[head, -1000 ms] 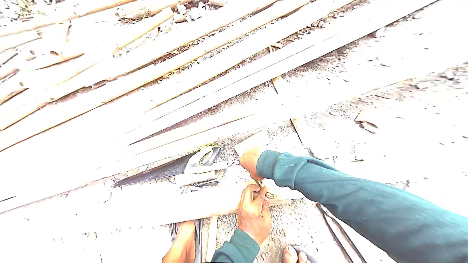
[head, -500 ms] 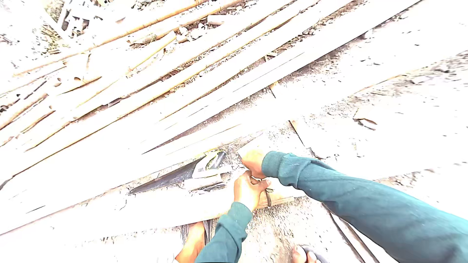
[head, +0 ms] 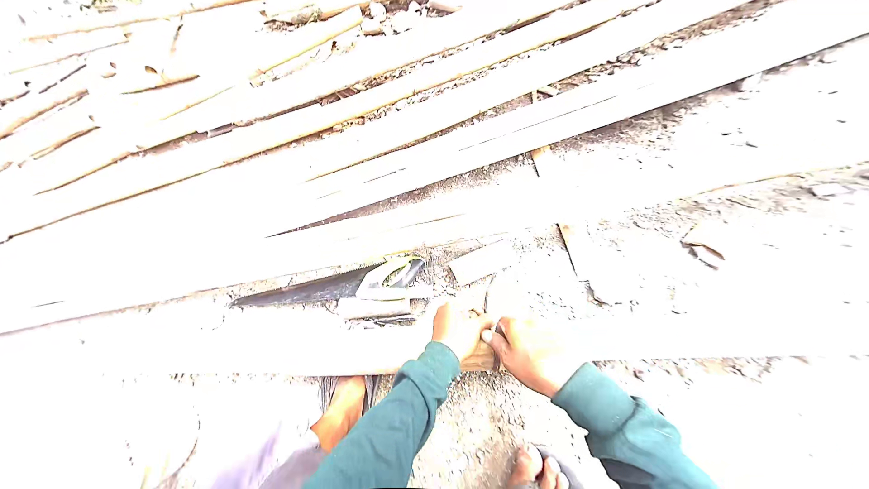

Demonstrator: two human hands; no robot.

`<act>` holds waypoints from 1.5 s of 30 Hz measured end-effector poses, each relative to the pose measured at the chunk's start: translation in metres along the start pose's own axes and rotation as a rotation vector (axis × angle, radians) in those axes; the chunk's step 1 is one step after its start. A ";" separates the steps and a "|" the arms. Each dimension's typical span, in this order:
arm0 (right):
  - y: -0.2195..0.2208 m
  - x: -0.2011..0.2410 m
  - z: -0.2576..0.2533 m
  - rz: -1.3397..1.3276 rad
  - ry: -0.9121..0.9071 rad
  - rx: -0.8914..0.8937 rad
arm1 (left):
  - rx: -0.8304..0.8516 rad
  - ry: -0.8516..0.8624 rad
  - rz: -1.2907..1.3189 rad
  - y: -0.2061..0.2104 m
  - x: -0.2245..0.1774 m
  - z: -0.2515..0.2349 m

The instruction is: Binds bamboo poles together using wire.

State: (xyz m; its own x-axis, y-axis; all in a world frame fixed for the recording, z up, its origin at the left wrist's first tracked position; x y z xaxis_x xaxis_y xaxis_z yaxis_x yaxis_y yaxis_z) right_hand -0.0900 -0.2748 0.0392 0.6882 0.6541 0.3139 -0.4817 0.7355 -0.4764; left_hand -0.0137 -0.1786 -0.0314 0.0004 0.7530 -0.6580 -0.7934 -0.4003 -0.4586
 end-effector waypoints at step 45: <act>-0.030 0.017 -0.078 0.496 0.027 0.315 | -0.711 0.697 -0.066 0.045 0.020 0.070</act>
Point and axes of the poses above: each hand's wrist, its own z-axis away from the middle knuckle, its own y-axis out of the palm, x = y × z, the point moved 4 cm from there along -z, towards the middle knuckle, and after that the axes turned 7 degrees about -z, right-handed, at the moved point
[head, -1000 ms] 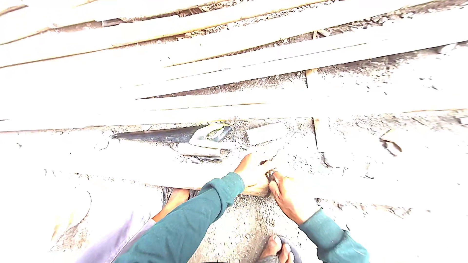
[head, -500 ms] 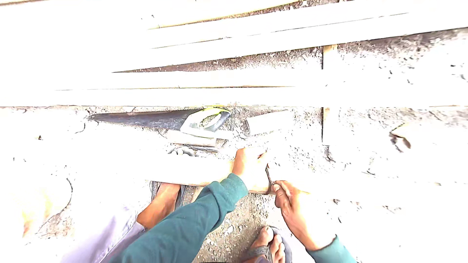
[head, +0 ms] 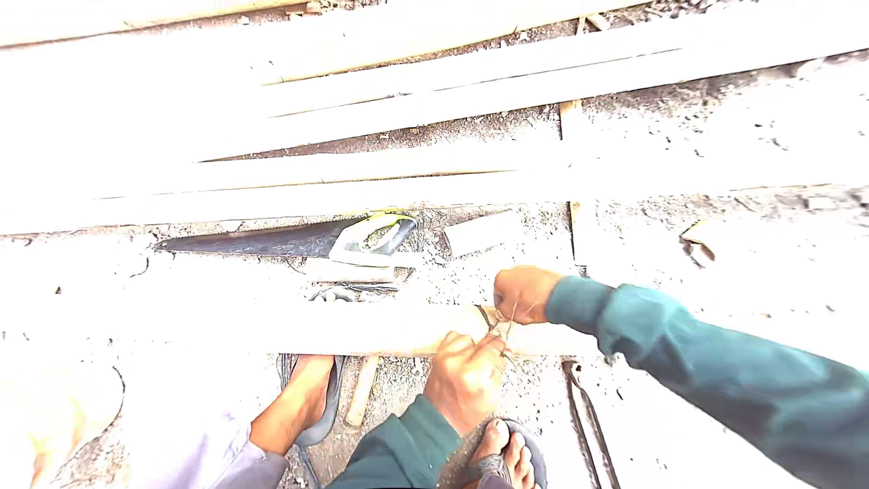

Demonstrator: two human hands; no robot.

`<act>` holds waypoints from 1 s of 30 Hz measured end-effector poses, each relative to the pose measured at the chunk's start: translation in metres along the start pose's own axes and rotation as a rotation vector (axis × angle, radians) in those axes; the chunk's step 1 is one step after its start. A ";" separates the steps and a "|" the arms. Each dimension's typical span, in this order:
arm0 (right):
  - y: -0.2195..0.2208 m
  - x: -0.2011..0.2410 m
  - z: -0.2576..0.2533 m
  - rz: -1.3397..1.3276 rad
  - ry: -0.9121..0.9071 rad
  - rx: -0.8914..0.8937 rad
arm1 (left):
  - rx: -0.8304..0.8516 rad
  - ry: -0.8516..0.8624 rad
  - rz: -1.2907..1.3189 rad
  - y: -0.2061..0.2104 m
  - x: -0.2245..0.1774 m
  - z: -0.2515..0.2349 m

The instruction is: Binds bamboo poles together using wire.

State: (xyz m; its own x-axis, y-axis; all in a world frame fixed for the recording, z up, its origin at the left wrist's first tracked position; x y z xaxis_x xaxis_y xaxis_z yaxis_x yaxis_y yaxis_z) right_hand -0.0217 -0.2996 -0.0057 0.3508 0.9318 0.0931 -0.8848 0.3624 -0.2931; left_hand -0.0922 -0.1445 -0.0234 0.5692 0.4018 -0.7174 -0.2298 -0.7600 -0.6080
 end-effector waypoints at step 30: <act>0.122 -0.045 0.027 -1.980 -0.279 0.308 | 0.971 0.472 -0.642 -0.003 -0.056 -0.024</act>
Point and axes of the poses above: each hand's wrist, its own z-axis away from the middle knuckle, its own y-axis out of the palm, x = y × z, the point moved 4 cm from there along -z, towards the middle knuckle, and after that the axes turned 7 degrees about -z, right-handed, at the moved point
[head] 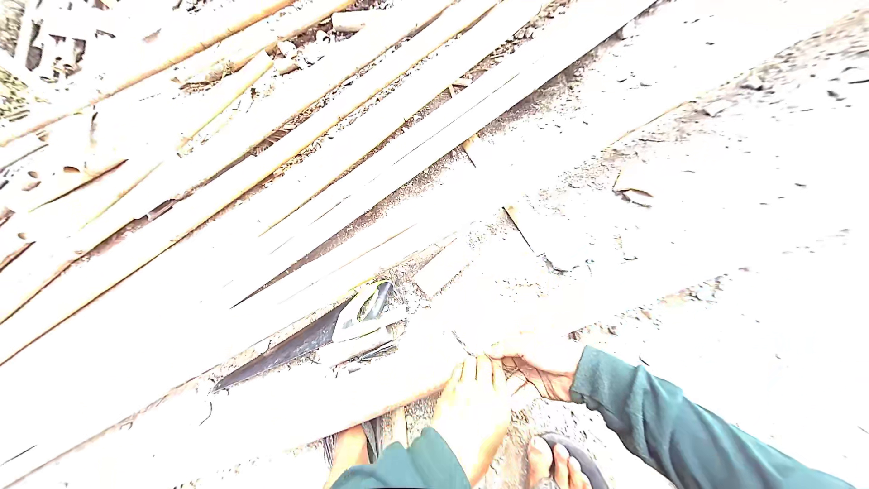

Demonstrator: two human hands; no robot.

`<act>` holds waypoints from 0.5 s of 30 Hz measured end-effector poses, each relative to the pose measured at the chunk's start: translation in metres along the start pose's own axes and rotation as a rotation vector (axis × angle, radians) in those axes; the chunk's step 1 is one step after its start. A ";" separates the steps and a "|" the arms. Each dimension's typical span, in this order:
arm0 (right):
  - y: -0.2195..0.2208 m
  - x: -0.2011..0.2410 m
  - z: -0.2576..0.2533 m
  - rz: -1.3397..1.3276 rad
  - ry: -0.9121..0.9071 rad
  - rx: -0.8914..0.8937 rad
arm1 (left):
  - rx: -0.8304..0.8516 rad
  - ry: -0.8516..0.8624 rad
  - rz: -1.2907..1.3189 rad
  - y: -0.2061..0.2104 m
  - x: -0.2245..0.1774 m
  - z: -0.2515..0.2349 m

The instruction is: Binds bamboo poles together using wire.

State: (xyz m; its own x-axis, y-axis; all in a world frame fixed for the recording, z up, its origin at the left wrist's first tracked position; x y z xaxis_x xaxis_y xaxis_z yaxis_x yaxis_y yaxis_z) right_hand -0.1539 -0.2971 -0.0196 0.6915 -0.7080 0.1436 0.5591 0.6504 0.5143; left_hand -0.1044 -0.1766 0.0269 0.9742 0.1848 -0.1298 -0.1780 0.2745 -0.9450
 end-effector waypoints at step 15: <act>0.007 0.019 0.001 0.903 -0.040 -0.272 | 0.415 0.093 0.224 0.010 0.102 -0.047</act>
Point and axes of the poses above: each hand's wrist, its own z-axis away from the middle knuckle, its own y-axis out of the palm, x = y × z, the point moved 4 cm from there along -z, towards the middle knuckle, and after that the axes turned 7 degrees about -z, right-handed, at the moved point
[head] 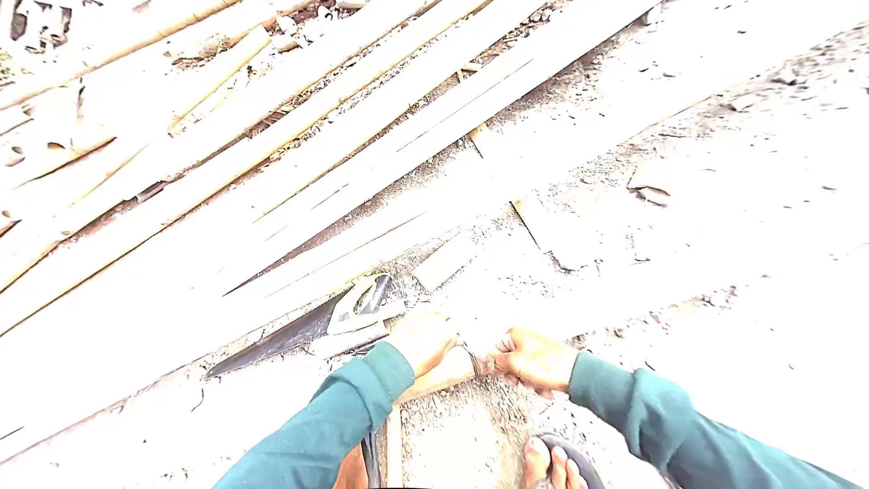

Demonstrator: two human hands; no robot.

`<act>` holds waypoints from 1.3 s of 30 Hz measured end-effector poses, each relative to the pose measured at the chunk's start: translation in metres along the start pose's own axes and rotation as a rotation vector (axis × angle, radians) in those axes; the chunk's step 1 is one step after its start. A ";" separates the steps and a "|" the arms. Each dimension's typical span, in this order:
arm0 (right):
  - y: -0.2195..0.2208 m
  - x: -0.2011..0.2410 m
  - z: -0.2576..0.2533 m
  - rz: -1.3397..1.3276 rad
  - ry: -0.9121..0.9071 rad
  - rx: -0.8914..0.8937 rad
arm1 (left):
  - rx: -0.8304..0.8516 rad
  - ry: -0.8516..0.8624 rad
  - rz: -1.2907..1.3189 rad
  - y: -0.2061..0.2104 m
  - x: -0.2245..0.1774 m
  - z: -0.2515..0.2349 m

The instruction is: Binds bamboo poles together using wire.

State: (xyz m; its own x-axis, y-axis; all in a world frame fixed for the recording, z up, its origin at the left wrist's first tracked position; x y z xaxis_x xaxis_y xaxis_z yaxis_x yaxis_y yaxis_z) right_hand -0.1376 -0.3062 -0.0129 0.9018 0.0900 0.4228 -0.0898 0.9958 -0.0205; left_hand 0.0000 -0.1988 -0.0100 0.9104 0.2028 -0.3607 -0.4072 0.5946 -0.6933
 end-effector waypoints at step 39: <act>0.013 -0.249 0.047 0.182 0.203 -0.785 | 0.222 -0.477 0.298 0.062 0.052 0.037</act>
State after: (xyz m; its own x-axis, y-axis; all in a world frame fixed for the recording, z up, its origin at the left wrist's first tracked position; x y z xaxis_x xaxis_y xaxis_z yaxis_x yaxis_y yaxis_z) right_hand -0.3837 -0.3171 -0.0758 0.9671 0.1779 0.1821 0.0121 0.6823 -0.7309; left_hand 0.0244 -0.1224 -0.0488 0.7133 0.6813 -0.1643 -0.6711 0.5963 -0.4405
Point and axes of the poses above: each hand's wrist, its own z-axis away from the middle knuckle, its own y-axis out of the palm, x = y × z, the point moved 4 cm from there along -z, towards the middle knuckle, and after that the axes turned 7 degrees about -z, right-handed, at the moved point
